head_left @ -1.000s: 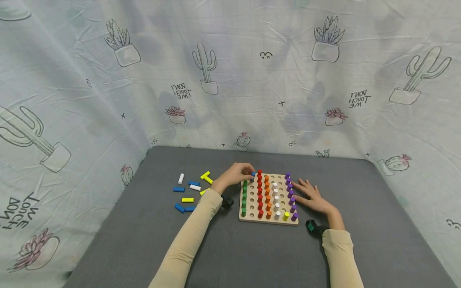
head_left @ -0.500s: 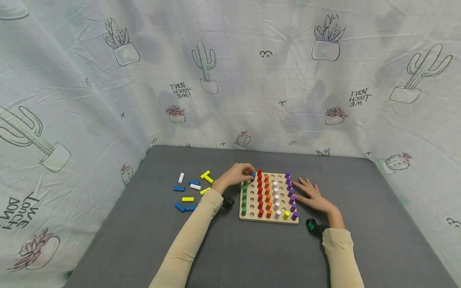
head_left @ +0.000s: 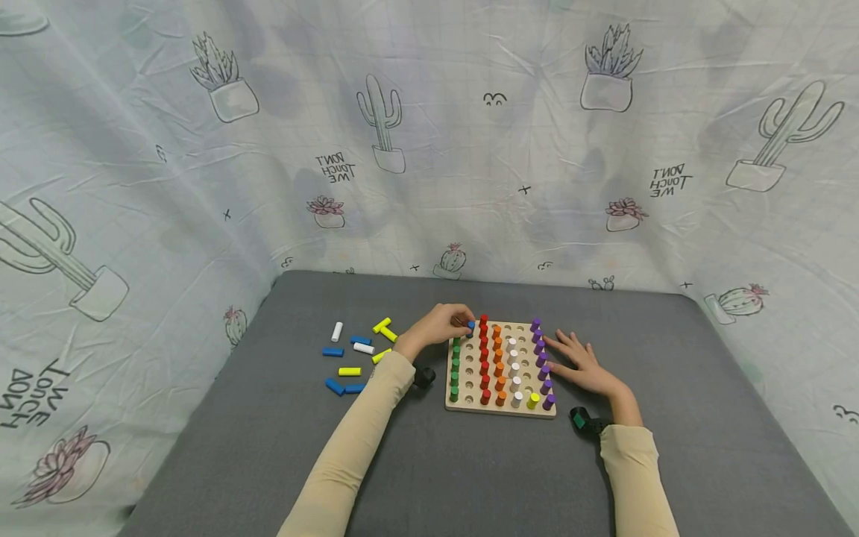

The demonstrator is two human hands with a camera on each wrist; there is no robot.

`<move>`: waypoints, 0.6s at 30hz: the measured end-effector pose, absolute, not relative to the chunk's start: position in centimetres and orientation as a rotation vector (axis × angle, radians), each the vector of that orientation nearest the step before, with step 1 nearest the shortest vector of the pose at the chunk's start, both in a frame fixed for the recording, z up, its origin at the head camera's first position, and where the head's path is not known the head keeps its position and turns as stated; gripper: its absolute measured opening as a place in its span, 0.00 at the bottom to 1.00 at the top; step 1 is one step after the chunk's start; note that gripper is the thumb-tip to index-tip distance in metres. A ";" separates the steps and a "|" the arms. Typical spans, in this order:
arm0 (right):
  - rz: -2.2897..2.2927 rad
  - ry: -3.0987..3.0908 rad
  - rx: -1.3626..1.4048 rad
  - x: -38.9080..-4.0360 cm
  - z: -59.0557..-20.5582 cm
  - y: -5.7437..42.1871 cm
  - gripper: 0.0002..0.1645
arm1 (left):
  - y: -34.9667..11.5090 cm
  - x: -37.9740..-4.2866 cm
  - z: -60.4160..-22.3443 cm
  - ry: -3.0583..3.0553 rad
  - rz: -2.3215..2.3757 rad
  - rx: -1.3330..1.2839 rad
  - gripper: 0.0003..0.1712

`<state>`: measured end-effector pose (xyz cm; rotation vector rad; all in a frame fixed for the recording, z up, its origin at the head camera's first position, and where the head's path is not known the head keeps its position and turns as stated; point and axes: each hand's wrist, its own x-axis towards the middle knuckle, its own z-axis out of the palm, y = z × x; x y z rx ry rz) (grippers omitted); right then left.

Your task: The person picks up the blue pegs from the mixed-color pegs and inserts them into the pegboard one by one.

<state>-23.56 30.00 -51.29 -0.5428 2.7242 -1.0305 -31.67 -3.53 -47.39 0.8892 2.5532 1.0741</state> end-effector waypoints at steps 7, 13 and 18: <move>-1.031 2.721 -0.540 -23.5 -51.3 30.0 0.37 | -3.5 -31.7 -47.4 2.547 1.067 0.896 0.13; -1.038 2.719 -0.541 -23.5 -51.4 30.0 0.37 | -3.7 -31.7 -47.4 2.540 1.065 0.905 0.14; -1.027 2.727 -0.545 -23.7 -51.5 30.1 0.37 | -4.2 -31.6 -47.2 2.541 1.072 0.917 0.14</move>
